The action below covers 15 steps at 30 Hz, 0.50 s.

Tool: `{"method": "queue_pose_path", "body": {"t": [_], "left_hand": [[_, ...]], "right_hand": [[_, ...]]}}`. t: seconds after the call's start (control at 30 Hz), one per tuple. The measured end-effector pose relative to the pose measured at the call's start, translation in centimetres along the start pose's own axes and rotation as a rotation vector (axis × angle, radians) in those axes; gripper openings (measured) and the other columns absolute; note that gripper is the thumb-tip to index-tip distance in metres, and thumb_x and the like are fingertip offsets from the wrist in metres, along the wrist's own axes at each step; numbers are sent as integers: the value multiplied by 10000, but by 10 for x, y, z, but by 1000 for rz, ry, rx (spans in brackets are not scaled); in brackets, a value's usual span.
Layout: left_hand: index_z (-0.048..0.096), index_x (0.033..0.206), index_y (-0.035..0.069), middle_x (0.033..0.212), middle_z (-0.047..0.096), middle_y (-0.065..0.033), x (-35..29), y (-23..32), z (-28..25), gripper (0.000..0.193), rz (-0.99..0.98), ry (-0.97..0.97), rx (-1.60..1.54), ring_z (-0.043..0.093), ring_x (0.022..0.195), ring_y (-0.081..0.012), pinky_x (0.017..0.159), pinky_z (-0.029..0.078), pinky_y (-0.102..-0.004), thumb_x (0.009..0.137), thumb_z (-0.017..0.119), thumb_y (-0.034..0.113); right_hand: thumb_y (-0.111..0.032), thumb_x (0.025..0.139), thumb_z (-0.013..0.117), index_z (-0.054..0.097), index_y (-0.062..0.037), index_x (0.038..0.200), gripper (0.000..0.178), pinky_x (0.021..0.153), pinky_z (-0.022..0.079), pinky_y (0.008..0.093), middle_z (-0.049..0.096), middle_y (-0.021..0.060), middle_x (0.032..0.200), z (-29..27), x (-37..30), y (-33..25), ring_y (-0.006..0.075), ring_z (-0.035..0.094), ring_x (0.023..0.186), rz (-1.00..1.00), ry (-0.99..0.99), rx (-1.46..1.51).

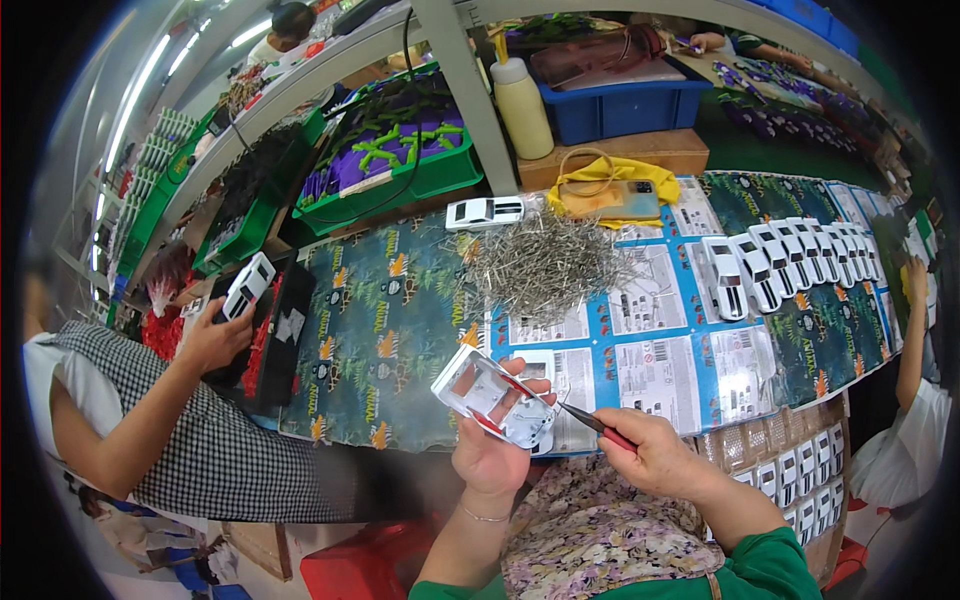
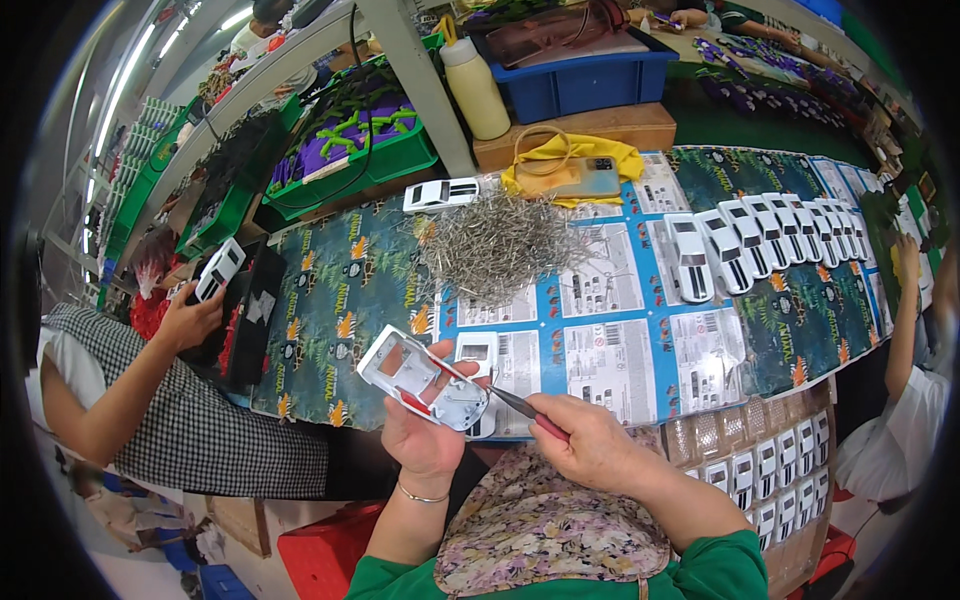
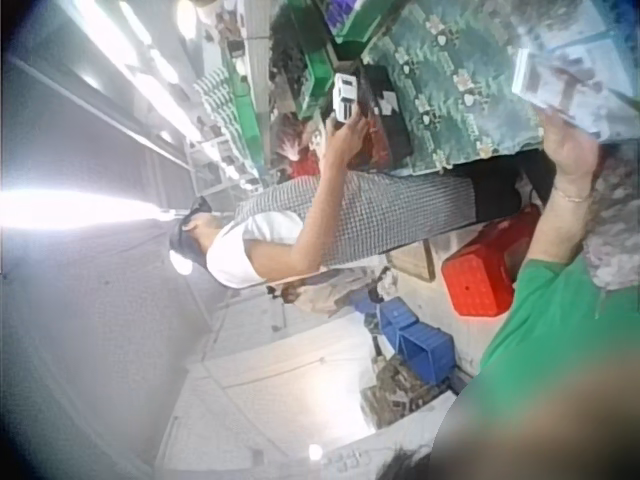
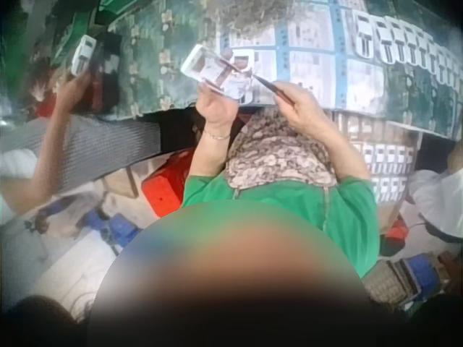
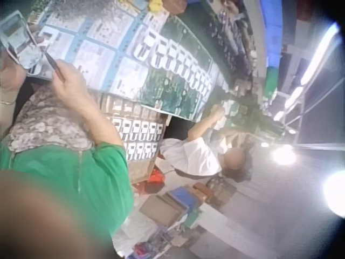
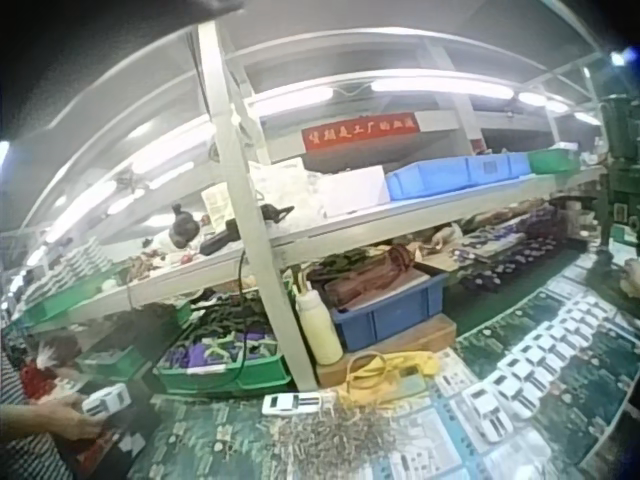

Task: The person trims the interiors of toy car bodies using pliers and arranges the toy cars on the table.

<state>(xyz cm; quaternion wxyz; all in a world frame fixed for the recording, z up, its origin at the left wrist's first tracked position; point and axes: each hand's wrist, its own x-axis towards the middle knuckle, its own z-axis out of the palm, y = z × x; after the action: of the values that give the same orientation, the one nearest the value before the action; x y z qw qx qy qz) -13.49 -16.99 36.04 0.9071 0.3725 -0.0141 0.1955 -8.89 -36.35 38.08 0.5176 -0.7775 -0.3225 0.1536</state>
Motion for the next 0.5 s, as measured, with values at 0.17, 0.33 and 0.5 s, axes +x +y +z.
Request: {"method": "queue_pose_path", "body": {"t": [0.17,0.33,0.5], "left_hand": [[294,1401,224,1275,476,-222,-3,1,0,655,103,-13,71,572,1032,-396,858,475,-581,870,510,542],[300,1400,233,1270,477,-222,-5,3,-1,633,101,-16,39,572,1031,-396,862,473,-583,881,491,543],[303,1404,240,1269,475,-222,-5,4,0,621,95,-17,16,573,1027,-396,862,472,-585,890,477,541]], "right_hand": [[-97,823,589,564,-17,1080,270,648,475,410,587,180,814,8,2,-7,359,589,735,-22,-1,-16],[-61,811,595,568,-1,1072,269,632,470,373,586,167,811,11,3,-5,326,580,703,-100,-24,-44],[-55,810,589,562,2,1080,277,643,469,378,589,169,826,10,3,-6,336,575,723,-104,-37,-45]]}}
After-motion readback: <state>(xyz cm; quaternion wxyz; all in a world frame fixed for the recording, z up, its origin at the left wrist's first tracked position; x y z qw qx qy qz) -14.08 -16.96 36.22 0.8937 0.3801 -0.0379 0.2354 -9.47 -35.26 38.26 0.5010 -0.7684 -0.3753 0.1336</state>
